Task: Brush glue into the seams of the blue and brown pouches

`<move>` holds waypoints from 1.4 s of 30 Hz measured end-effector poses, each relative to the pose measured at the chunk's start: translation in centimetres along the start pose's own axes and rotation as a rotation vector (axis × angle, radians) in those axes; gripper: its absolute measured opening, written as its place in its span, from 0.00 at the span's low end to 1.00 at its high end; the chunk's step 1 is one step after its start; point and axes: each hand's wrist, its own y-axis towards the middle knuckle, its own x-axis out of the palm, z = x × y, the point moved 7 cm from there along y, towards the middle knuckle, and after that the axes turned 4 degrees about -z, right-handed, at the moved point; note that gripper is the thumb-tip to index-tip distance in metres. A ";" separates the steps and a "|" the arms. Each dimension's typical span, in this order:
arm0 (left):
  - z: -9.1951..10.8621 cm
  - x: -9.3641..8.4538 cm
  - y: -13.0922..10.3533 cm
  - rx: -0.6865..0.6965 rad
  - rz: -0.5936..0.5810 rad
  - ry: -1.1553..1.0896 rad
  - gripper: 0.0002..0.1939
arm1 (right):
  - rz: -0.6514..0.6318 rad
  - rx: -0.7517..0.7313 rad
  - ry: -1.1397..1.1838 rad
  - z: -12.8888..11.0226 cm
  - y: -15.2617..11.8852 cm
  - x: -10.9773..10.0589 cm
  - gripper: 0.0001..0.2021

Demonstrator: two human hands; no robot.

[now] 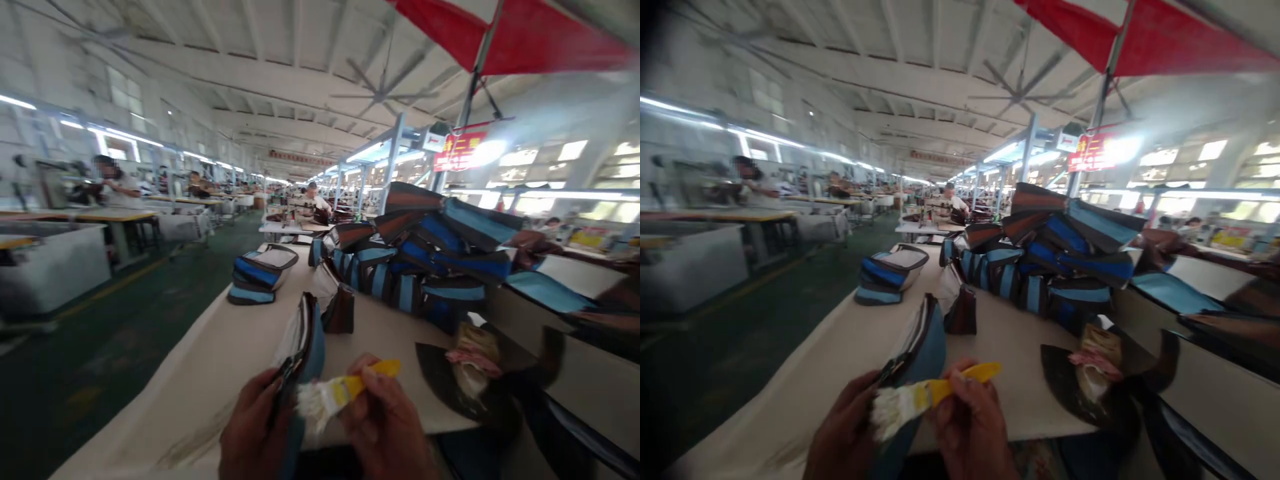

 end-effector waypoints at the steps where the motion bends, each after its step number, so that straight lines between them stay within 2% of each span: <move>1: 1.1 0.4 0.5 -0.044 -0.092 0.016 0.19 | 0.042 -0.084 -0.068 -1.7 -0.1 -0.2 0.13; 4: 3.9 0.2 1.6 -0.118 -0.184 -0.020 0.16 | 0.100 -0.298 -0.367 -5.3 -0.2 0.1 0.11; 6: 5.1 -0.1 2.0 -0.143 -0.198 -0.062 0.14 | 0.038 -0.482 -0.584 -6.5 -0.5 1.4 0.07; 8: 5.7 -0.1 2.1 -0.168 -0.218 -0.099 0.13 | -0.075 -0.681 -0.796 -6.6 -0.9 3.4 0.03; 13: 6.4 0.2 2.3 -0.186 -0.229 -0.177 0.12 | -0.530 -0.988 -1.324 -4.6 -1.7 8.8 0.10; 14: 6.4 0.3 2.4 -0.189 -0.237 -0.186 0.12 | -0.587 -1.052 -1.405 -4.5 -2.1 9.4 0.10; 16: 6.5 0.3 2.6 -0.194 -0.253 -0.189 0.11 | -0.609 -1.149 -1.500 -4.8 -2.6 9.9 0.12; 18: 6.4 0.2 2.7 -0.192 -0.256 -0.179 0.11 | -0.616 -1.180 -1.527 -5.0 -3.0 9.9 0.13; 22: 6.2 -0.1 2.8 -0.199 -0.237 -0.169 0.11 | -0.741 -1.211 -1.545 -4.0 -3.8 10.1 0.10; 26: 6.0 -0.2 2.8 -0.195 -0.246 -0.176 0.11 | -0.704 -1.244 -1.583 -3.8 -4.0 10.3 0.10; 30: 5.6 -0.5 2.5 -0.176 -0.228 -0.176 0.13 | -0.842 -1.180 -1.723 -1.6 -4.2 10.3 0.09; 31: 5.3 -0.7 2.4 -0.180 -0.221 -0.163 0.12 | -0.829 -1.189 -1.740 -1.3 -4.3 10.2 0.09; 33: 4.6 -1.3 2.0 -0.193 -0.199 -0.133 0.12 | -0.720 -1.242 -1.684 -1.6 -4.7 9.7 0.12; 35: 3.5 -2.7 1.6 -0.215 -0.150 -0.111 0.14 | -0.597 -1.247 -1.591 -2.4 -5.1 8.8 0.15; 37: 2.0 -4.7 1.4 -0.246 -0.158 -0.100 0.16 | -0.543 -1.175 -1.538 -3.4 -5.3 7.4 0.18; 40: -1.5 -8.0 2.2 -0.299 -0.279 -0.118 0.20 | -0.449 -1.074 -1.436 -5.7 -5.5 4.6 0.22; 42: -4.4 -10.5 4.0 -0.308 -0.288 -0.058 0.23 | -0.293 -1.003 -1.308 -7.5 -5.3 2.4 0.21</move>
